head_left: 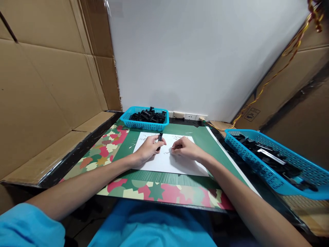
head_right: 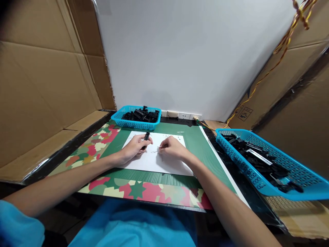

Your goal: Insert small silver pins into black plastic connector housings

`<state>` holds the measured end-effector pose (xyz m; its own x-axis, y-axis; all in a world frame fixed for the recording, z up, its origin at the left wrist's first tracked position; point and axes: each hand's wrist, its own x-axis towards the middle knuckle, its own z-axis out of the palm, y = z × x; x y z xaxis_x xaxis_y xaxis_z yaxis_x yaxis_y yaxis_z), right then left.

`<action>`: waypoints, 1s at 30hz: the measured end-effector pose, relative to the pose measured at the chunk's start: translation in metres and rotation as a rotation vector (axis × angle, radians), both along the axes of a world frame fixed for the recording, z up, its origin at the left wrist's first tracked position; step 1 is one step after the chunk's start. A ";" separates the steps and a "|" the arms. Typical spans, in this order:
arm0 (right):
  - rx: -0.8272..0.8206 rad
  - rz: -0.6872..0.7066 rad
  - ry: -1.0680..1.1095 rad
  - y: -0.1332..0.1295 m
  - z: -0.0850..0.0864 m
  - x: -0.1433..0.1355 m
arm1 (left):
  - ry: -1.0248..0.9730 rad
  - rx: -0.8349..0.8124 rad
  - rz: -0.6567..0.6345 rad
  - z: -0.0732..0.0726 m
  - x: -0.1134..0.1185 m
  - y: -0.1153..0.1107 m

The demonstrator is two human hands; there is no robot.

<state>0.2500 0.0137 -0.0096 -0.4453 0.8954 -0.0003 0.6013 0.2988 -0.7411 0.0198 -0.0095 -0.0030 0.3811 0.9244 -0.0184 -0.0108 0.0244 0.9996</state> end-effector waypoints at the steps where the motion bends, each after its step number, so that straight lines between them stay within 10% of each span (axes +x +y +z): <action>1: 0.030 -0.004 -0.019 -0.001 0.000 -0.001 | 0.000 0.008 0.008 0.000 0.000 0.000; 11: 0.273 0.030 -0.216 -0.008 0.008 -0.001 | -0.002 0.073 0.037 -0.004 -0.002 0.004; 30: 0.081 0.300 -0.134 -0.009 0.021 0.020 | 0.008 0.047 0.010 -0.002 -0.001 0.003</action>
<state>0.2697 0.0051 0.0113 -0.6897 0.7240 -0.0113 0.5684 0.5318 -0.6278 0.0184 -0.0068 -0.0053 0.3723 0.9279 0.0221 -0.0031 -0.0226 0.9997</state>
